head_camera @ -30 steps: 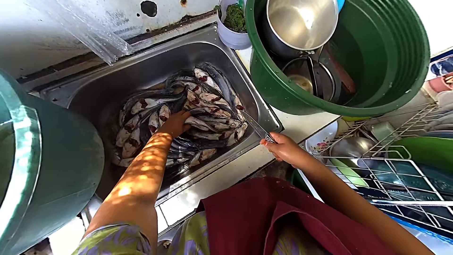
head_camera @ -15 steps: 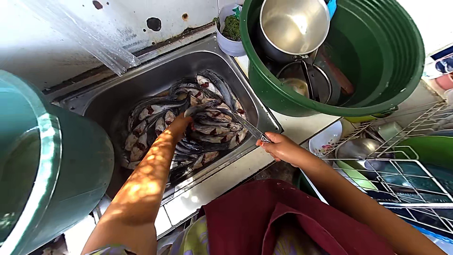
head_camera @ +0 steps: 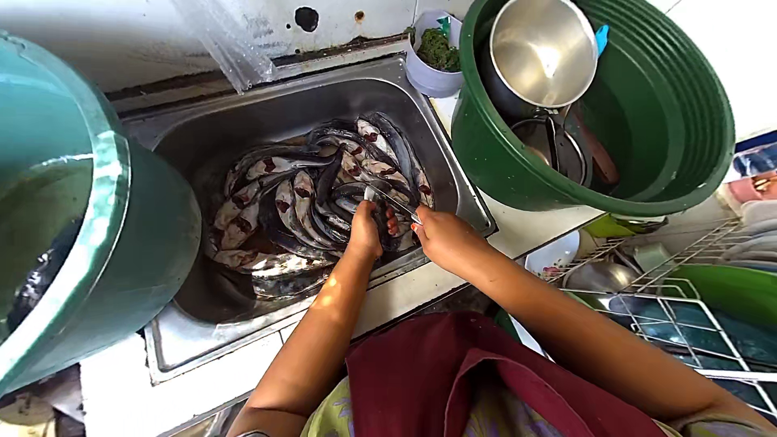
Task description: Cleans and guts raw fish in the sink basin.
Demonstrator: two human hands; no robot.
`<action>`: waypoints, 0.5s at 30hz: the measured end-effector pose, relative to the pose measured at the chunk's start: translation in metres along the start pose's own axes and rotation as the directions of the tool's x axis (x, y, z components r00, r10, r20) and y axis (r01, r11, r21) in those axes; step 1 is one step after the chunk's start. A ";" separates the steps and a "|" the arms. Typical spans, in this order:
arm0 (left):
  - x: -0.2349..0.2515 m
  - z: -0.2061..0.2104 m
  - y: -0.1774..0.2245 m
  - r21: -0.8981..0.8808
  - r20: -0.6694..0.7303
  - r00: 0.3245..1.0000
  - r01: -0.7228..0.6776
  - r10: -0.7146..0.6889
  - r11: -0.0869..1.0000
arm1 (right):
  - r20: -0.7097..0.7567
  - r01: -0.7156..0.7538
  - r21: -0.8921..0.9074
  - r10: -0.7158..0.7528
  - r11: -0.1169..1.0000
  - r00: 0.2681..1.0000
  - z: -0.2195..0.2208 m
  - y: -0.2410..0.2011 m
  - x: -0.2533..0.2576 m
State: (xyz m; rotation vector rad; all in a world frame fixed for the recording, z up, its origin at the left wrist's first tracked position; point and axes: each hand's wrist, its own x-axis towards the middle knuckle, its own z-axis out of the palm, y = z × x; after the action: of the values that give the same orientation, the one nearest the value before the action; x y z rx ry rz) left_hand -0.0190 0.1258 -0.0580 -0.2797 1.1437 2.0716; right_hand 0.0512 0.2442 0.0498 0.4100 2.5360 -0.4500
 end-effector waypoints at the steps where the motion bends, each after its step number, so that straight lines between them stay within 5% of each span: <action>1: 0.001 -0.002 -0.002 -0.004 0.027 1.000 -0.003 0.003 1.000 | 0.002 -0.013 -0.041 0.013 0.999 1.000 0.003 -0.003 0.000; 7: 0.004 -0.004 -0.001 0.013 0.054 0.997 -0.059 0.058 0.998 | 0.003 -0.114 -0.095 0.115 0.989 0.993 0.006 -0.029 0.009; 15: -0.003 -0.001 0.007 0.036 0.003 0.970 -0.243 0.243 0.969 | -0.094 -0.045 -0.075 0.038 0.996 0.995 -0.004 -0.055 0.032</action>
State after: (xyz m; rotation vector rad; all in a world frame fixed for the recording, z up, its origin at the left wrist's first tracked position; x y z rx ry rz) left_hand -0.0220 0.1213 -0.0522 -0.1280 1.2683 2.2590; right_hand 0.0030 0.2024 0.0481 0.4634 2.6190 -0.3231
